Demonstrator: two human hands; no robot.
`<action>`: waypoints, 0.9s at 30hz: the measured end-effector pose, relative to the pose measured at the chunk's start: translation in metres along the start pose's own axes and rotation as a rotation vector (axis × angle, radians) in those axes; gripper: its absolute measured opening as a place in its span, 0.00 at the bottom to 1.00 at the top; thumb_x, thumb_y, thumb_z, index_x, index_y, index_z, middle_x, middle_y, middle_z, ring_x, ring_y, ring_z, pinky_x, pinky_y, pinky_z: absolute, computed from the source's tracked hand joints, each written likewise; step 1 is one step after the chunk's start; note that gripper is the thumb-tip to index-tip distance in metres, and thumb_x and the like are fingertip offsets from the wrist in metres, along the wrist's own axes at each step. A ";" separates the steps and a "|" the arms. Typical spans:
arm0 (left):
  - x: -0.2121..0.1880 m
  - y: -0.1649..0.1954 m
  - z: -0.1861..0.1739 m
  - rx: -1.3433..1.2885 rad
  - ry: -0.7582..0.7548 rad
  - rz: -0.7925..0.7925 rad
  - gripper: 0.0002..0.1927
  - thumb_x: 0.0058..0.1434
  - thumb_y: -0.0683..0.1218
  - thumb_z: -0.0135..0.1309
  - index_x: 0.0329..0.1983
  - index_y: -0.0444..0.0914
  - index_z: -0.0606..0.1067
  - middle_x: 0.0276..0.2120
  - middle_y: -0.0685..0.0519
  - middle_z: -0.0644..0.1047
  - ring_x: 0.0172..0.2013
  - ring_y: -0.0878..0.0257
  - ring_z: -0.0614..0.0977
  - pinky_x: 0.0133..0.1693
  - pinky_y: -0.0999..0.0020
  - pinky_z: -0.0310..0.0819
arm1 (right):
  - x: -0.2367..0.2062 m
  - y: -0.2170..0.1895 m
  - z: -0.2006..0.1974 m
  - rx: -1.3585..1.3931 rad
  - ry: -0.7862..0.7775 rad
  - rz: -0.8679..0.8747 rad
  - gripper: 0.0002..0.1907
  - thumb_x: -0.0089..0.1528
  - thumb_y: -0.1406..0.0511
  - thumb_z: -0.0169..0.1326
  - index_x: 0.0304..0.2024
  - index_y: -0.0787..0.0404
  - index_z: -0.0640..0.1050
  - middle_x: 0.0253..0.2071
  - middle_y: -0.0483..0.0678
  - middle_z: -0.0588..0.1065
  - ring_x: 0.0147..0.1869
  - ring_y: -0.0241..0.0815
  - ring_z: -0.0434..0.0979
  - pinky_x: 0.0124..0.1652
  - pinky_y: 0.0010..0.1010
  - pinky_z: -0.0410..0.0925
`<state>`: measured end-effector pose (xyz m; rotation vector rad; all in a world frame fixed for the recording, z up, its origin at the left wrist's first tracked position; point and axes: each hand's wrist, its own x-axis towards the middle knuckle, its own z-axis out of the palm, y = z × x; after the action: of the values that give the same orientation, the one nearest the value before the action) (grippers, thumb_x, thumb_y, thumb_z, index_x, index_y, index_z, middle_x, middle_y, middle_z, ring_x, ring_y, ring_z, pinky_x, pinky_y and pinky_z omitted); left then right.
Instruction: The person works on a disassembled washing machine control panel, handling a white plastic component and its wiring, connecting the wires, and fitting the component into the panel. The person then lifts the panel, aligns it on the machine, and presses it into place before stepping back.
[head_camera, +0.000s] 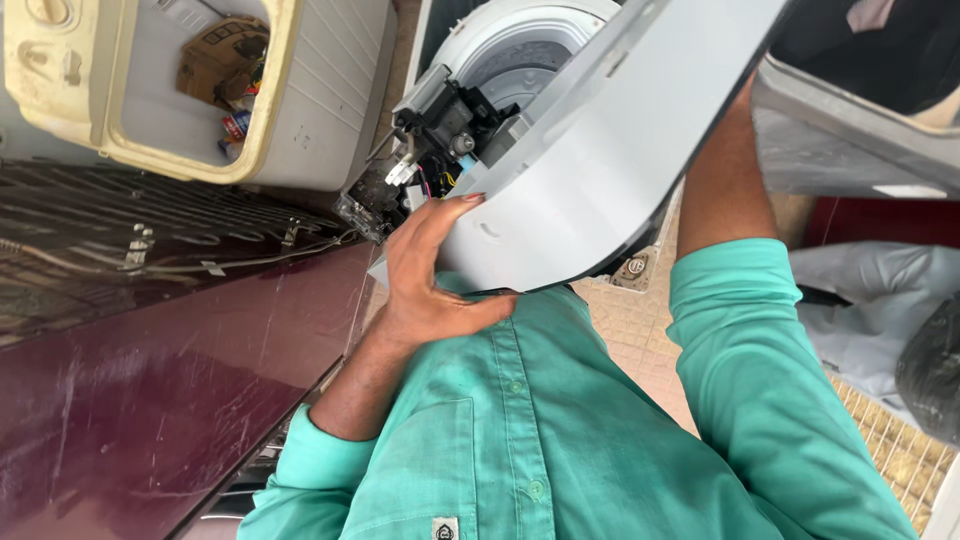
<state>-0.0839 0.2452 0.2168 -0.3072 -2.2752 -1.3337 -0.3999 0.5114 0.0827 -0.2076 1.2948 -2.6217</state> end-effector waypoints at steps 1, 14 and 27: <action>0.001 -0.001 -0.001 -0.007 0.006 -0.012 0.47 0.40 0.47 0.73 0.65 0.34 0.68 0.48 0.44 0.77 0.44 0.52 0.81 0.46 0.60 0.76 | 0.005 0.004 0.006 0.021 -0.022 0.009 0.31 0.71 0.41 0.41 0.58 0.57 0.72 0.57 0.48 0.73 0.64 0.46 0.73 0.63 0.42 0.70; -0.010 -0.027 -0.025 0.202 0.256 -0.100 0.58 0.59 0.71 0.64 0.78 0.32 0.56 0.60 0.42 0.70 0.60 0.52 0.75 0.63 0.55 0.69 | 0.000 -0.002 0.013 0.192 0.016 -0.048 0.45 0.62 0.35 0.40 0.71 0.56 0.64 0.70 0.53 0.66 0.76 0.53 0.69 0.70 0.48 0.69; -0.018 -0.044 -0.053 0.209 0.291 -0.158 0.54 0.66 0.79 0.46 0.76 0.33 0.56 0.65 0.41 0.70 0.62 0.51 0.75 0.62 0.55 0.67 | -0.027 -0.014 0.037 0.280 0.265 -0.074 0.45 0.62 0.38 0.36 0.74 0.55 0.56 0.74 0.57 0.59 0.79 0.63 0.61 0.72 0.63 0.60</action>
<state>-0.0715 0.1782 0.1956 0.1324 -2.1987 -1.1169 -0.3675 0.4984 0.1150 0.1438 0.9861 -2.9321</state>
